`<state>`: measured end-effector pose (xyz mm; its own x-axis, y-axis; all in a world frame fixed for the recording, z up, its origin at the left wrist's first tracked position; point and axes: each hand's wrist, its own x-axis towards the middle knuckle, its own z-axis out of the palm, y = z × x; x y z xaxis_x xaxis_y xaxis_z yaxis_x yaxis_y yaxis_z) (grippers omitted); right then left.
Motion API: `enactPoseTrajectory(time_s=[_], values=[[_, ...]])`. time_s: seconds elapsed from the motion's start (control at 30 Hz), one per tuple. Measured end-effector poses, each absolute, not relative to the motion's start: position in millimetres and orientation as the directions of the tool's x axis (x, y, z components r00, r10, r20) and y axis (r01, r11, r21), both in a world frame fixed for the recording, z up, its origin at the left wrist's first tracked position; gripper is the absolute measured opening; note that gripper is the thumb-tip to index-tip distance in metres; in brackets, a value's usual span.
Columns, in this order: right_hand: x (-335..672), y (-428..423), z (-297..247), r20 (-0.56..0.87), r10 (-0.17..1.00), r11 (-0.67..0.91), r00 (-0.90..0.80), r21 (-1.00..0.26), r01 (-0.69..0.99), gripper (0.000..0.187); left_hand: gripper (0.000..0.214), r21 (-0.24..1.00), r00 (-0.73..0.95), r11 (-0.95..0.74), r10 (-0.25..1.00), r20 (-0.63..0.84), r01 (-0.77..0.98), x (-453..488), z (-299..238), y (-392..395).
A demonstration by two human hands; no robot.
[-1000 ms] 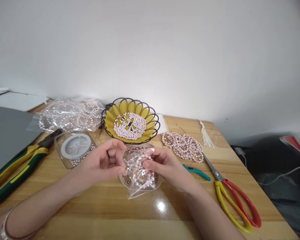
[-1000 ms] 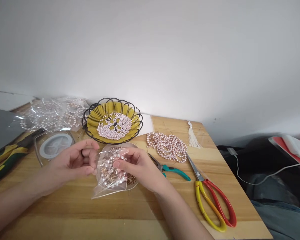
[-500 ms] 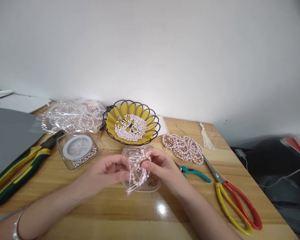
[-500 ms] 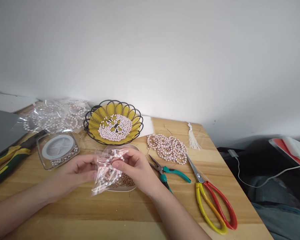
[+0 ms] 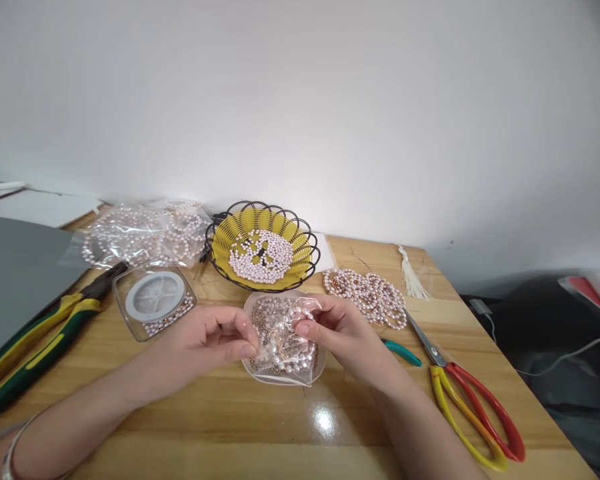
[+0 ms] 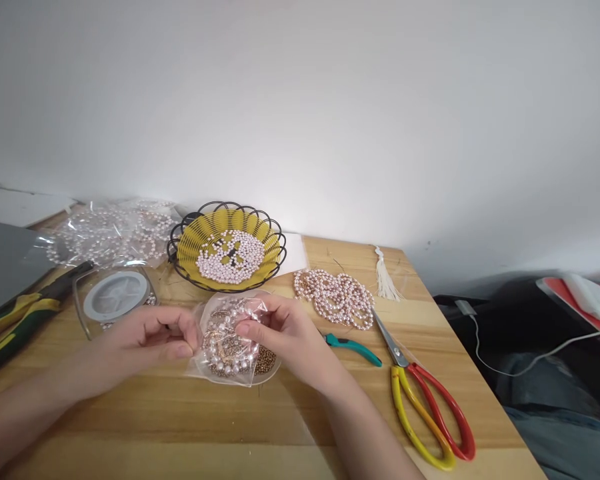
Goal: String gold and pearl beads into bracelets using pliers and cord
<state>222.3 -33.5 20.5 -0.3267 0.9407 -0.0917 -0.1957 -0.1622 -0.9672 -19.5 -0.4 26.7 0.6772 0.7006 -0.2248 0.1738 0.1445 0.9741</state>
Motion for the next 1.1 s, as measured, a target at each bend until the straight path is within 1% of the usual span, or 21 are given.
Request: enactPoseTrajectory(time_s=[0.2, 0.33, 0.43, 0.5, 0.53, 0.63, 0.77, 0.83, 0.9, 1.0, 1.1], values=[[227, -34, 21, -0.112, 0.935, -0.178, -0.336, -0.968, -0.175, 0.026, 0.016, 0.969, 0.715, 0.125, 0.656, -0.242, 0.214, -24, 35, 4], [225, -34, 18, -0.12, 0.937, -0.182, -0.328, -0.97, -0.164, 0.027, 0.017, 0.972, 0.754, 0.141, 0.613, -0.236, 0.19, -25, 36, 7], [218, -34, 7, -0.12, 0.948, -0.206, -0.294, -0.937, -0.282, 0.031, 0.016, 0.977, 0.703, 0.144, 0.679, -0.213, 0.157, -25, 32, 7], [211, -34, 0, -0.167, 0.929, -0.285, -0.33, -0.892, -0.351, 0.039, 0.016, 0.984, 0.653, 0.14, 0.736, -0.18, 0.114, -25, 28, 6], [208, -35, -2, -0.193, 0.913, -0.327, -0.36, -0.874, -0.359, 0.042, 0.016, 0.986, 0.641, 0.137, 0.75, -0.163, 0.091, -25, 26, 5], [204, -35, -4, -0.233, 0.882, -0.373, -0.41, -0.876, -0.305, 0.039, 0.016, 0.987, 0.634, 0.153, 0.759, -0.151, 0.052, -24, 23, 3], [209, -35, 5, -0.256, 0.895, -0.344, -0.364, -0.917, -0.201, 0.042, 0.015, 0.967, 0.617, 0.232, 0.748, -0.246, 0.103, -21, 24, 2], [214, -34, 10, -0.263, 0.899, -0.325, -0.351, -0.936, -0.131, 0.041, 0.014, 0.965, 0.624, 0.233, 0.739, -0.254, 0.117, -21, 25, 2], [220, -33, 14, -0.249, 0.909, -0.286, -0.333, -0.956, -0.065, 0.036, 0.012, 0.967, 0.628, 0.216, 0.736, -0.252, 0.134, -21, 28, 3], [228, -32, 15, -0.198, 0.937, -0.214, -0.288, -0.977, -0.024, 0.027, 0.012, 0.964, 0.632, 0.196, 0.728, -0.267, 0.181, -25, 32, 5], [231, -32, 13, -0.164, 0.94, -0.178, -0.301, -0.984, -0.021, 0.021, 0.004, 0.975, 0.685, 0.179, 0.693, -0.223, 0.136, -29, 34, 8]])
